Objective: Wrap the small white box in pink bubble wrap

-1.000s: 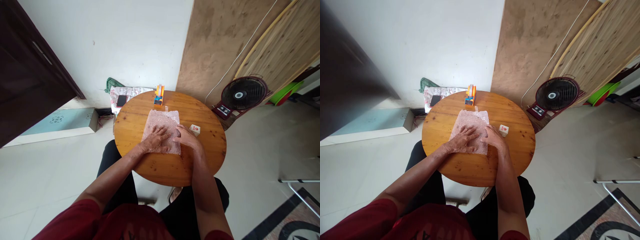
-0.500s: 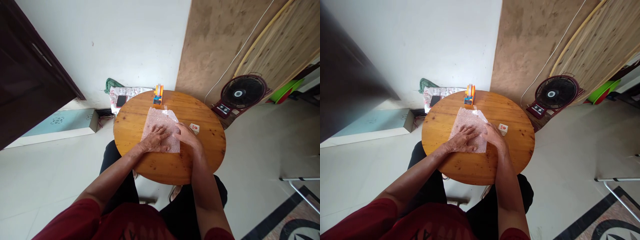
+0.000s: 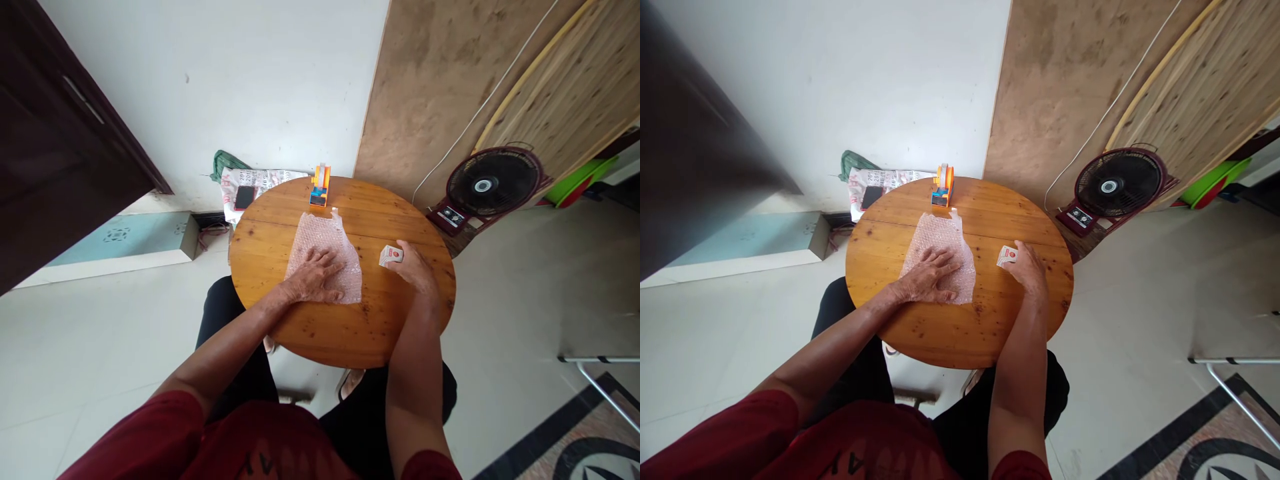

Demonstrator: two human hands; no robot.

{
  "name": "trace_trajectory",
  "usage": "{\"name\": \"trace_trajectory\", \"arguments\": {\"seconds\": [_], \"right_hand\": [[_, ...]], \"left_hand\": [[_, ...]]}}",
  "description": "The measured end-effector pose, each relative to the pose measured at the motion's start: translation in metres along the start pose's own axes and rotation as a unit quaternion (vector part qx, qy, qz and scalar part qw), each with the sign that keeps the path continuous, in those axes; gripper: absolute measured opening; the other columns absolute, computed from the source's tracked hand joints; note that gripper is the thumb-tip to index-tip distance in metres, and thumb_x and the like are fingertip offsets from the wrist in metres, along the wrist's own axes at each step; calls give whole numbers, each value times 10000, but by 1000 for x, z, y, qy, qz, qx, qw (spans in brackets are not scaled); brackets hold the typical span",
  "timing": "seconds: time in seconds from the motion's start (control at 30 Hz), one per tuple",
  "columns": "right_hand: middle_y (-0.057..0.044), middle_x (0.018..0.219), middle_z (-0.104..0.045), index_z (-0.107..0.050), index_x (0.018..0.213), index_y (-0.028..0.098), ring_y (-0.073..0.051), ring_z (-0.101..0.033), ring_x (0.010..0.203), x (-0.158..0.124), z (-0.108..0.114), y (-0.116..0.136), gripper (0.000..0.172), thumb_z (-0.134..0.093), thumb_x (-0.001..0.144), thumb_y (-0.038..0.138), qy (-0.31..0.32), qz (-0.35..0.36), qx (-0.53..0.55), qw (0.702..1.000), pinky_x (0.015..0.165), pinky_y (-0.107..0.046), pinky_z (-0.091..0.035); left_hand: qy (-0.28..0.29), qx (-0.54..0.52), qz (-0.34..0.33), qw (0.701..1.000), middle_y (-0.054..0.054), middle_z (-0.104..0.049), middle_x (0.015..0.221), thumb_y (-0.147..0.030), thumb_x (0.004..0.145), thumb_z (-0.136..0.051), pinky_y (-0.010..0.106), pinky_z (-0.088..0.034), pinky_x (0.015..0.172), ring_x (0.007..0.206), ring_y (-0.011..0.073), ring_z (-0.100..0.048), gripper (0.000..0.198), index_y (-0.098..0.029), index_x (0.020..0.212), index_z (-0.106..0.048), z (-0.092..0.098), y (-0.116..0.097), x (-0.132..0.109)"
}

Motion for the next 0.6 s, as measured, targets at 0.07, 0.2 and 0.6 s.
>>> {"name": "trace_trajectory", "arguments": {"seconds": [0.07, 0.2, 0.6], "right_hand": [[-131, 1272, -661, -549, 1348, 205, -309, -622, 1124, 0, 1, -3, 630, -662, 737, 310, 27, -24, -10, 999, 865, -367, -469], [-65, 949, -737, -676, 1042, 247, -261, -664, 879, 1, 3, -1, 343, -686, 715, 349, 25, -41, 14, 999, 708, -323, -447], [-40, 1100, -725, -645, 1091, 228, -254, -678, 1019, -32, 5, 143, 445, -762, 707, 420, 155, 192, 507, 826, 901, -395, -543]], "left_hand": [[-4, -2, -1, 1000, 189, -338, 1593, -718, 791, -602, 640, -105, 1201, 1492, 399, -257, 869, -209, 1482, -464, -1, 1, 0], [-1, -4, -6, 1000, 184, -338, 1594, -708, 796, -606, 639, -95, 1203, 1494, 396, -250, 856, -210, 1478, -467, -2, 1, 0], [-29, -106, 21, 994, 123, -432, 1542, -590, 744, -707, 659, -124, 1217, 1484, 433, -231, 792, -234, 1428, -530, 4, -4, 0]]}}
Point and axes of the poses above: each hand's wrist, its own x-axis towards the middle knuckle, its own z-axis out of the back of the hand, y = z × x, the point moved 2 cm from there along x, towards the middle knuckle
